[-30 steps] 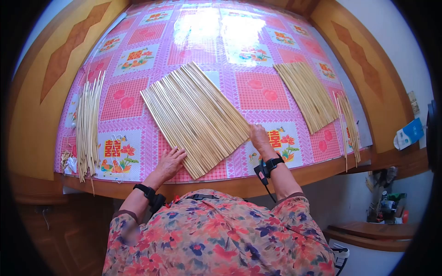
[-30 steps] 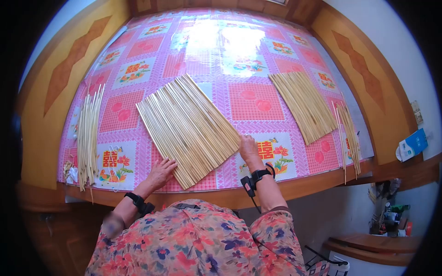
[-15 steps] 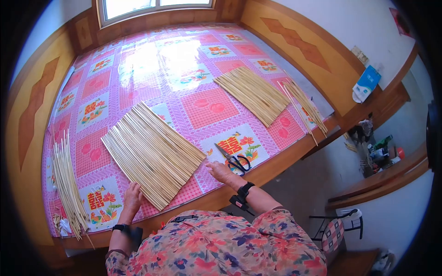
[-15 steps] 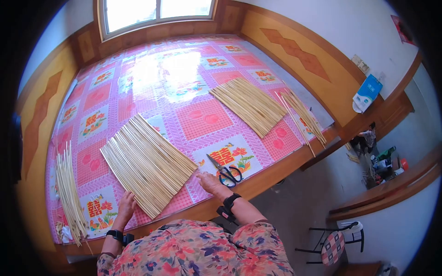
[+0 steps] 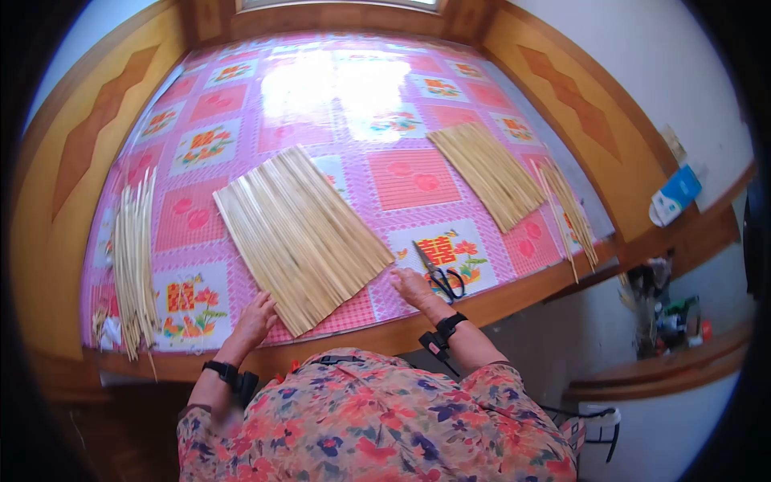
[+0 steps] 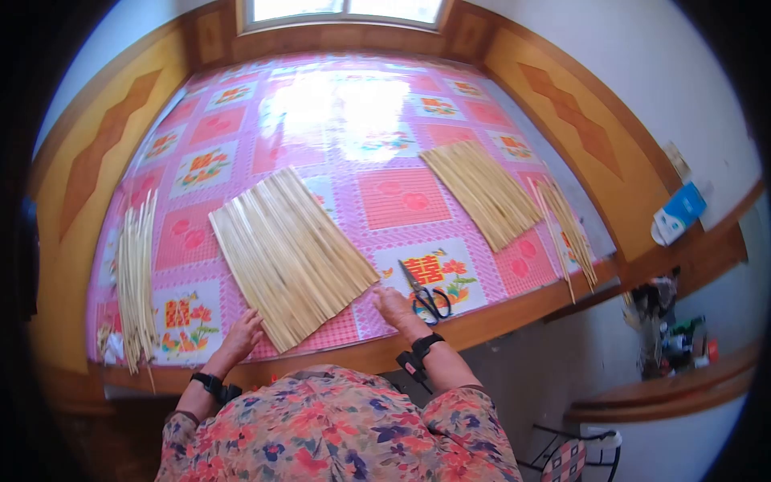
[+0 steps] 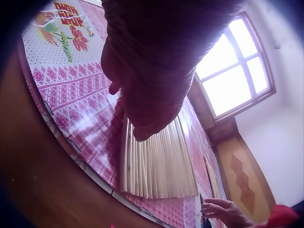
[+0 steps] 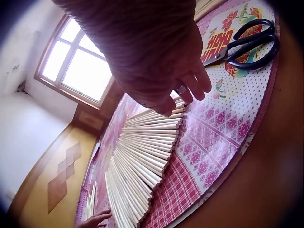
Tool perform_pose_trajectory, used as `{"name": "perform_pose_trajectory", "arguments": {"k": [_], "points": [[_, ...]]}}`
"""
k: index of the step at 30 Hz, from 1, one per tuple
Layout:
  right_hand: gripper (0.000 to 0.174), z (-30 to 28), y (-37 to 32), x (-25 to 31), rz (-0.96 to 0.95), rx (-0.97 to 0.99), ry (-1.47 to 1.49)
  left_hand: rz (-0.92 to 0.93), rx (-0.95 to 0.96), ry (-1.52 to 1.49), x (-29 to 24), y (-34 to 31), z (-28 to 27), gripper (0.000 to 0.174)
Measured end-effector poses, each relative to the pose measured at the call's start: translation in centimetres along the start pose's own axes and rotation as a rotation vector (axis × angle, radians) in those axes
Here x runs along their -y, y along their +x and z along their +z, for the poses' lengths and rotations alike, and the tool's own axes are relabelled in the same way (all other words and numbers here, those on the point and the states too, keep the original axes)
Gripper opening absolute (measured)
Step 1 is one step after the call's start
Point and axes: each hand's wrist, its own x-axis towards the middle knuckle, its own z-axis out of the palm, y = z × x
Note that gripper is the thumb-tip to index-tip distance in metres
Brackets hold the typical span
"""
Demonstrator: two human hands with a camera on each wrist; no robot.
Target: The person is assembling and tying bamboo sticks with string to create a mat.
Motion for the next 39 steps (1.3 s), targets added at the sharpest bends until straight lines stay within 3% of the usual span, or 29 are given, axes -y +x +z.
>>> {"name": "perform_pose_trajectory", "arguments": {"k": [5,6,10,12,14,18,24,27,30,32,34,35,38,39], "points": [[0.035,-1.1,2.6,0.9,0.015,0.062,-0.017,-0.037,-0.068,-0.059,0.9,-2.7,0.4,0.033],[0.036,-0.9,3.2,0.6,-0.056,0.017,-0.076,-0.077,-0.079,-0.059,0.9,-3.6,0.4,0.033],[0.037,-0.8,5.1,0.8,-0.032,0.012,-0.072,-0.228,-0.210,-0.217,0.3,-6.9,0.3,0.026],[0.037,-1.1,5.7,1.4,0.094,0.011,-0.135,-0.309,-0.269,-0.268,-0.3,-8.8,0.0,0.024],[0.036,-0.7,6.8,1.5,0.104,0.022,-0.136,-0.464,-0.272,-0.369,-0.5,-10.4,-0.3,0.023],[0.032,-0.3,8.2,1.7,0.151,0.038,-0.188,-0.563,-0.289,-0.486,-1.2,-12.5,0.6,0.024],[0.026,1.8,9.6,-0.9,0.112,0.049,-0.143,-0.530,-0.260,-0.475,-2.3,-11.0,0.7,0.027],[0.022,4.4,10.4,-3.7,0.060,0.183,-0.015,-0.564,-0.214,-0.438,-1.8,-8.4,1.3,0.029],[0.018,5.7,9.7,-4.4,0.120,0.303,0.471,-0.468,-0.229,-0.251,-0.4,-5.6,3.4,0.037],[0.018,6.1,8.7,-4.1,0.107,0.262,0.533,-0.350,-0.254,-0.091,0.2,-3.7,4.7,0.047],[0.018,5.8,7.1,-2.6,0.168,0.240,0.709,-0.370,-0.180,-0.045,-0.1,-2.3,4.6,0.049],[0.017,6.6,6.9,-2.9,0.118,0.202,0.633,-0.397,-0.099,0.003,-0.1,-1.8,4.3,0.052],[0.020,6.4,5.2,-1.8,0.196,0.153,0.664,-0.330,-0.099,0.052,1.8,-1.0,4.0,0.050],[0.021,5.5,4.4,-1.1,0.118,0.069,0.408,-0.326,-0.072,0.101,2.4,-0.6,3.9,0.049]]}}
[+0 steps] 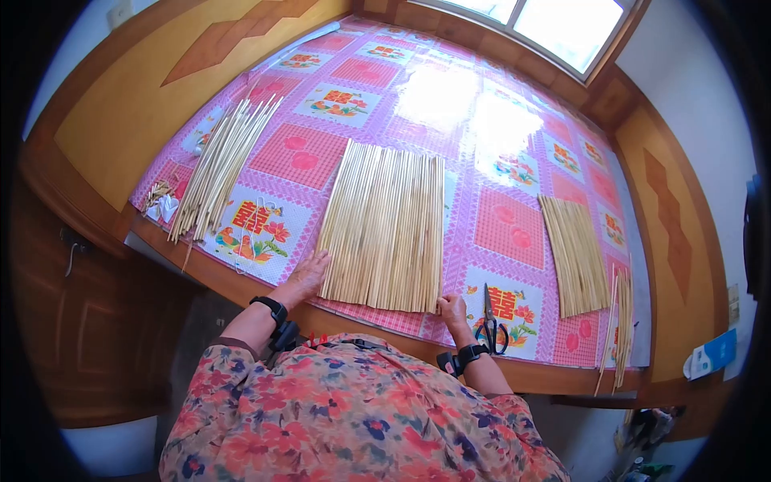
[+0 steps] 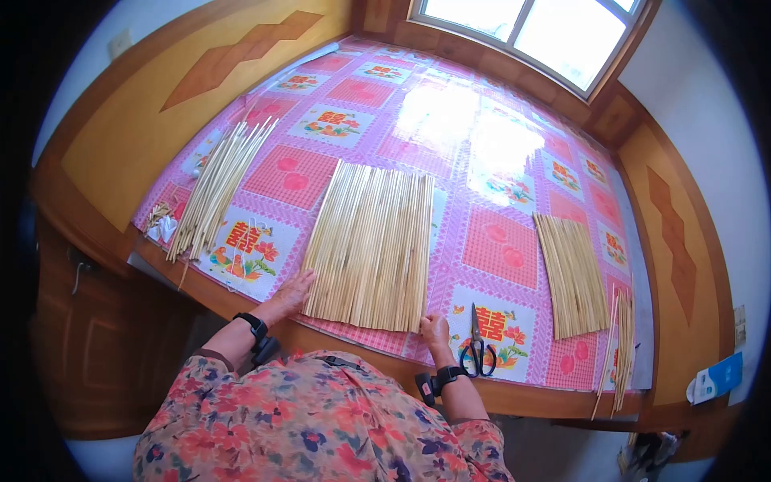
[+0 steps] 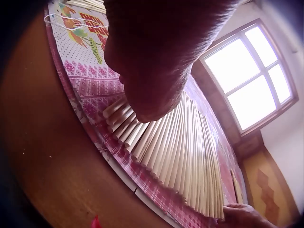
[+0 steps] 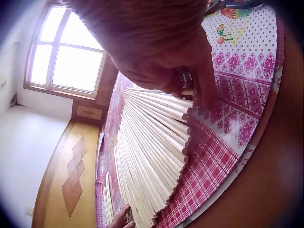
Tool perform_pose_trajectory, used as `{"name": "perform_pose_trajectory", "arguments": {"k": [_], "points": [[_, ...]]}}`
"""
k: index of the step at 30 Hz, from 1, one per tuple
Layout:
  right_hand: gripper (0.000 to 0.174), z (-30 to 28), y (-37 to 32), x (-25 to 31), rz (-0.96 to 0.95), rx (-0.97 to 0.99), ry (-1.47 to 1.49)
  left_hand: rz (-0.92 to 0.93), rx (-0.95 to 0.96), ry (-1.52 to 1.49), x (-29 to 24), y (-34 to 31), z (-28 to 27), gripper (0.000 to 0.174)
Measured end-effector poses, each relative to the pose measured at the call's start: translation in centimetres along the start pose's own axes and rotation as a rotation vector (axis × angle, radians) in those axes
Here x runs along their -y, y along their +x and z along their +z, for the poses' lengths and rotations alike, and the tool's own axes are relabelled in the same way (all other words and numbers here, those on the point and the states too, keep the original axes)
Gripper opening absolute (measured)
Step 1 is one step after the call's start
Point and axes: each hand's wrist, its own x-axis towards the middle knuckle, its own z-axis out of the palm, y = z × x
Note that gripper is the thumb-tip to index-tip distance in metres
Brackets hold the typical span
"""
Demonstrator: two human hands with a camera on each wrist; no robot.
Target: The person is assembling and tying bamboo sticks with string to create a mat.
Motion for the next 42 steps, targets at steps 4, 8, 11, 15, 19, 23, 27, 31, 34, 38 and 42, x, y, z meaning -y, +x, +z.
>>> {"name": "perform_pose_trajectory", "arguments": {"k": [4,8,11,15,19,23,27,31,34,38,42], "points": [[0.026,0.3,-1.1,1.8,0.081,0.003,-0.293,0.071,0.046,0.075,1.7,2.4,-0.4,0.049],[0.033,-0.9,-2.2,4.7,0.079,0.099,-0.649,-0.060,0.096,0.121,0.2,2.6,-2.5,0.047],[0.037,-1.9,-1.4,8.2,0.038,0.042,-0.737,-0.036,0.124,0.188,0.0,3.4,-3.6,0.047],[0.052,-1.3,2.3,10.5,-0.464,-0.162,-0.612,0.102,-0.034,0.127,-1.2,5.1,-4.1,0.050],[0.059,1.4,5.7,10.9,-0.604,-0.201,-0.729,0.155,-0.053,0.159,-1.7,7.5,-3.5,0.051],[0.061,3.0,8.3,10.6,-0.651,-0.116,-0.764,0.175,-0.003,0.161,-0.8,9.4,-2.5,0.056],[0.062,2.9,9.3,9.5,-0.653,0.004,-0.752,0.131,0.070,0.107,1.0,9.8,-1.8,0.058],[0.062,2.8,9.5,9.0,-0.627,0.063,-0.743,0.093,0.065,0.046,1.0,9.5,-1.5,0.059],[0.064,2.8,9.6,9.1,-0.608,0.085,-0.729,0.130,-0.017,0.048,1.5,9.6,-1.1,0.059],[0.065,2.8,9.5,9.1,-0.594,0.074,-0.720,0.137,-0.009,0.055,1.3,9.6,-1.4,0.062],[0.067,3.0,9.7,8.9,-0.567,0.085,-0.727,0.137,-0.019,0.042,1.3,9.5,-1.5,0.059]]}}
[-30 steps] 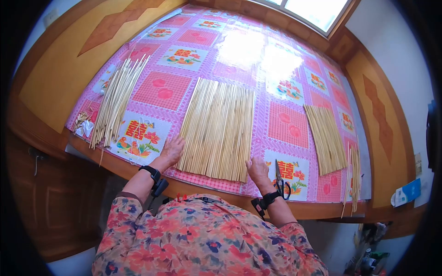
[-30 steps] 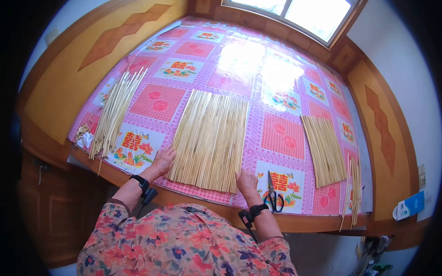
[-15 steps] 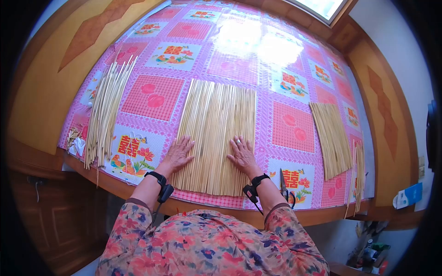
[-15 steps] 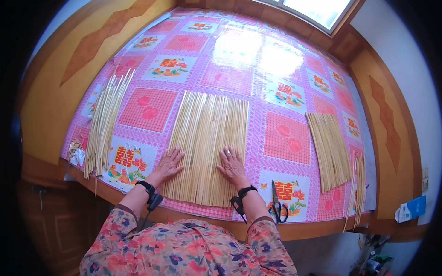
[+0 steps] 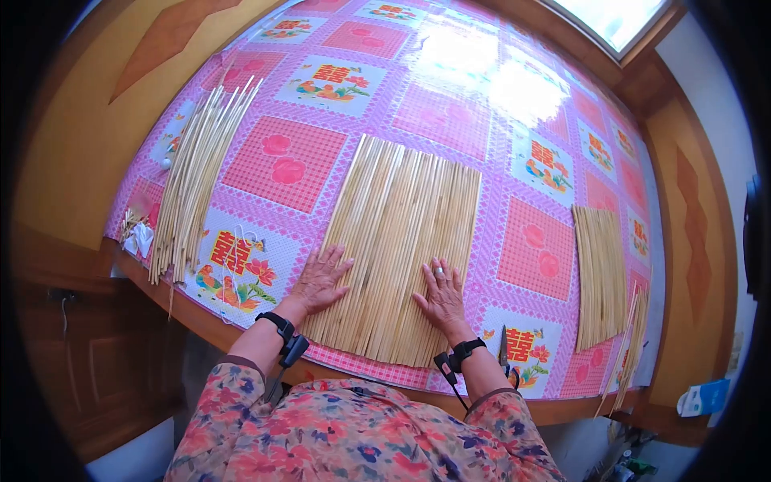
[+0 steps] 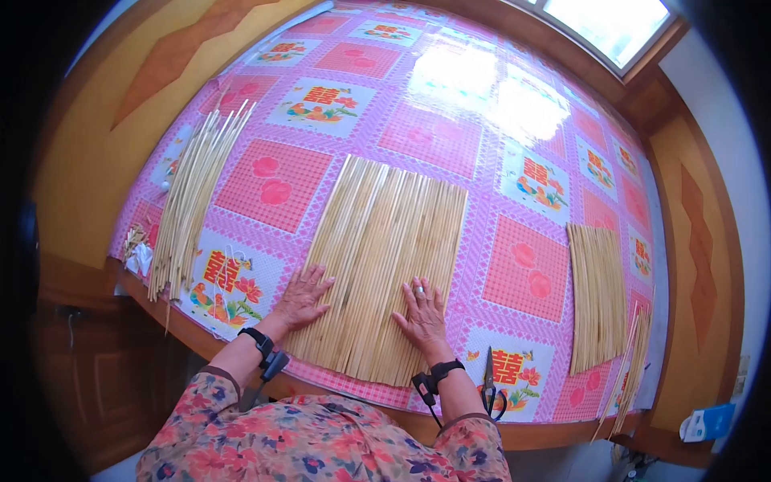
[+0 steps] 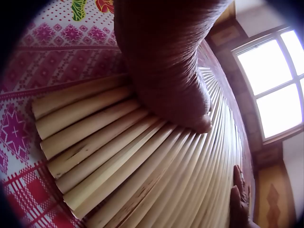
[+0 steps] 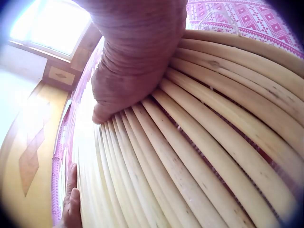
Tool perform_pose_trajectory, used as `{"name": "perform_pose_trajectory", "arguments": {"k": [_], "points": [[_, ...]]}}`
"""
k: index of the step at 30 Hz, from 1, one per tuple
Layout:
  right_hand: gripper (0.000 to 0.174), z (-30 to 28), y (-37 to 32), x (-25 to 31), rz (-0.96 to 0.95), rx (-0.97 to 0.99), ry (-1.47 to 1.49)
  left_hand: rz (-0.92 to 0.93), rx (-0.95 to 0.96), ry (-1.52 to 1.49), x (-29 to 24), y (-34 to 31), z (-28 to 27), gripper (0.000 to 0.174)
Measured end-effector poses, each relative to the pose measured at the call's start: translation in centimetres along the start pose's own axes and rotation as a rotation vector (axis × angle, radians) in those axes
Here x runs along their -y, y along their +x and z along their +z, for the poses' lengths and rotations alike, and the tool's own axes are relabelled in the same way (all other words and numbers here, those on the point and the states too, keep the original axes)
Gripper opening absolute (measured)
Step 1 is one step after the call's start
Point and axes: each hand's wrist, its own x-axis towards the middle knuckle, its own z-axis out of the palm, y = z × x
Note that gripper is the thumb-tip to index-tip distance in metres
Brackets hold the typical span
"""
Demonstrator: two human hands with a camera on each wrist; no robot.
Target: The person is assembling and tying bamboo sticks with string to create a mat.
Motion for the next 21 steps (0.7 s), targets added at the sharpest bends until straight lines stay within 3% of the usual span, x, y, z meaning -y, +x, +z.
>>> {"name": "perform_pose_trajectory", "arguments": {"k": [8,9,11,14,17,19,21], "points": [[0.065,-0.9,0.6,-0.2,-0.045,0.021,0.027,-0.061,0.148,-0.100,-0.5,0.4,-1.7,0.058],[0.065,-1.5,0.9,-0.3,-0.091,0.015,0.025,-0.098,0.122,-0.092,-0.9,0.6,-2.4,0.058],[0.062,-3.0,0.8,0.1,0.023,-0.055,0.154,-0.153,0.048,-0.157,-1.1,0.3,-3.4,0.054],[0.060,-3.7,-1.8,1.3,-0.069,-0.158,0.111,-0.112,-0.135,-0.156,-1.2,-2.7,-4.3,0.047],[0.059,-3.6,-6.8,4.7,-0.110,-0.076,0.078,-0.032,-0.213,-0.049,0.2,-8.2,-2.9,0.037],[0.059,-2.2,-9.4,6.1,-0.125,0.049,0.017,-0.075,-0.204,-0.051,0.9,-12.7,-2.5,0.031],[0.060,-1.2,-10.2,6.7,-0.104,0.097,0.012,-0.246,-0.248,-0.105,2.0,-16.4,-1.6,0.028]]}}
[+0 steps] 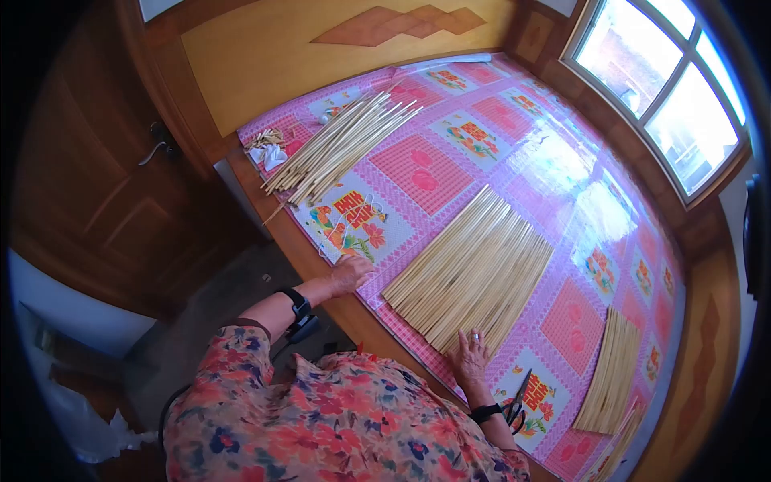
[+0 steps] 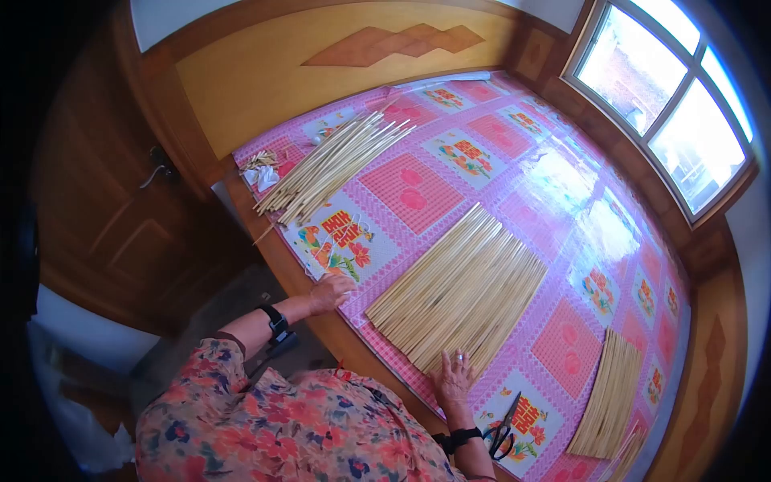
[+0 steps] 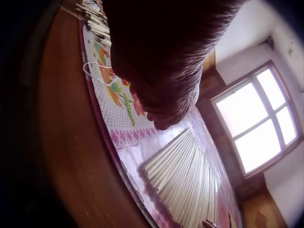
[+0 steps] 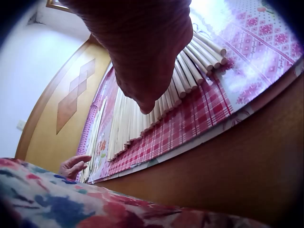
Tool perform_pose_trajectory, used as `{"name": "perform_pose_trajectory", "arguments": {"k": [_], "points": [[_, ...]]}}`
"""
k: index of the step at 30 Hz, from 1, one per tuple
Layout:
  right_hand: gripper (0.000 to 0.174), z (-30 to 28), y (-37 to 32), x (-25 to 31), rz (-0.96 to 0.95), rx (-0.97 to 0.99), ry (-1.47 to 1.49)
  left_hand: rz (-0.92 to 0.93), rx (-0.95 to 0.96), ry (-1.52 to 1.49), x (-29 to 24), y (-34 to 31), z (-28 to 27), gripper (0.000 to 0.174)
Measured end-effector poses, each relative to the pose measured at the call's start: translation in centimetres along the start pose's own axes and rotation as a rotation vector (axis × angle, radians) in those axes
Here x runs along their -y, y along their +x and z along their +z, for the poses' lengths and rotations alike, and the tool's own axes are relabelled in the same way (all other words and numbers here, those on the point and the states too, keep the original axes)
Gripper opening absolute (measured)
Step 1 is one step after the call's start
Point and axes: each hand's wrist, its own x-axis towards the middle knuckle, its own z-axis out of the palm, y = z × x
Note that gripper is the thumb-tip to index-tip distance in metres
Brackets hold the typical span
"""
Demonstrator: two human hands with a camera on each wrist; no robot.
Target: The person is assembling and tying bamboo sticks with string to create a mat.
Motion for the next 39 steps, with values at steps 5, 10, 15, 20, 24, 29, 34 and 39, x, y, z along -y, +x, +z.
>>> {"name": "perform_pose_trajectory", "arguments": {"k": [5,10,15,20,24,29,34,39], "points": [[0.062,0.5,1.2,0.4,0.037,0.026,-0.029,-0.228,-0.170,-0.031,1.3,-5.5,-4.4,0.023],[0.058,0.0,4.0,-0.2,0.092,0.028,-0.014,-0.401,-0.342,-0.169,4.1,-7.7,-6.7,0.019],[0.060,-0.6,5.7,-1.0,0.193,0.064,-0.088,-0.429,-0.398,-0.167,8.3,-6.6,-7.6,0.017],[0.041,-0.2,7.0,1.6,0.126,-0.134,-0.026,-0.304,-0.353,-0.118,12.4,-3.3,-8.7,0.011],[0.023,-1.9,8.9,8.5,0.178,-0.043,0.177,-0.161,-0.227,-0.150,14.1,0.2,-8.0,0.009],[0.015,-1.4,9.4,15.5,0.092,-0.030,0.213,0.002,-0.143,-0.096,15.2,5.0,-5.8,0.011],[0.016,-0.3,7.2,17.7,0.150,-0.018,0.252,-0.043,-0.054,0.104,14.6,8.9,-4.9,0.008],[0.018,-0.9,6.3,17.8,0.206,-0.019,0.215,-0.068,0.145,0.218,13.6,10.9,-4.8,0.011]]}}
